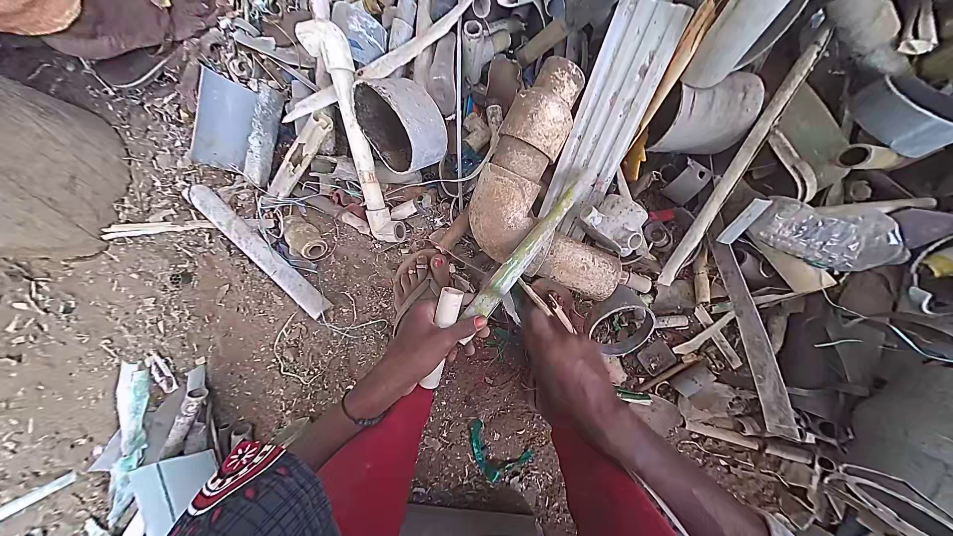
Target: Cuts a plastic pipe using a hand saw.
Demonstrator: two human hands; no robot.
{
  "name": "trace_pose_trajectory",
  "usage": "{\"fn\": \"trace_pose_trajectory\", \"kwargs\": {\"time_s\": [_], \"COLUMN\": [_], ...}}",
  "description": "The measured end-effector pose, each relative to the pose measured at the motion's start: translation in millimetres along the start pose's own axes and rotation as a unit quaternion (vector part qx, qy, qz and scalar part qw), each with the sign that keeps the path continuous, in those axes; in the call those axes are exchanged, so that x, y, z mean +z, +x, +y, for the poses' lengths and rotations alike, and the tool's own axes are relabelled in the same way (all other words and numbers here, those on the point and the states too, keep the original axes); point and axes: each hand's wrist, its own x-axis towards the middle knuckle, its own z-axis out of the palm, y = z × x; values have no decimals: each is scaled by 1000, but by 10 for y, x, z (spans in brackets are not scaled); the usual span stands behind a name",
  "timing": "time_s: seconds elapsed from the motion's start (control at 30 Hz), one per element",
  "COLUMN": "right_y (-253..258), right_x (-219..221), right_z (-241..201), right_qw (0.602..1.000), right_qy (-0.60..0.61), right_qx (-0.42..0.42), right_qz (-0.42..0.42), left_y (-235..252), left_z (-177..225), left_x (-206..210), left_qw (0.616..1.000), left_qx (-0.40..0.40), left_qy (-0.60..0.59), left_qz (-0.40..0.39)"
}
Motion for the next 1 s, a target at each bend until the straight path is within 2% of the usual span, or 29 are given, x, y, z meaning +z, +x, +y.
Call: {"fn": "trace_pose_trajectory", "kwargs": {"time_s": [0.07, 0.2, 0.23, 0.33, 0.47, 0.53, 0.63, 0.77, 0.9, 1.0], "right_y": [-82, 275, 248, -48, 186, 289, 223, 129, 191, 40], "right_x": [79, -123, -147, -10, -28, -38, -82, -102, -80, -51], "right_z": [-58, 124, 76, -146, 90, 169, 174, 299, 258, -98], "right_qw": [1000, 994, 995, 1000, 999, 997, 993, 968, 930, 938], "right_qy": [-5, -5, -5, -20, -8, 17, 92, 228, 332, 315], "right_qx": [-8, 108, 99, -6, 46, 71, 78, 99, 138, 72], "right_qz": [-15, -11, -9, -22, -2, 9, 9, -29, -82, -127], "left_y": [29, 4, -1, 18, 40, 11, -67, -123, -86, -56], "left_z": [-46, -23, -8, -30, -47, -23, -11, 3, -2, 36], "left_x": [-19, -17, -11, -13, -15, -30, -107, -153, -107, -42], "left_qw": [999, 999, 999, 997, 997, 999, 996, 986, 992, 999], "left_qx": [7, 20, 20, 22, 24, 24, 7, -18, -15, -7], "left_qy": [40, 32, 30, 64, 62, 25, -71, -91, -54, -6], "left_qz": [19, 24, 25, 43, 50, 31, -62, -137, -113, -51]}}
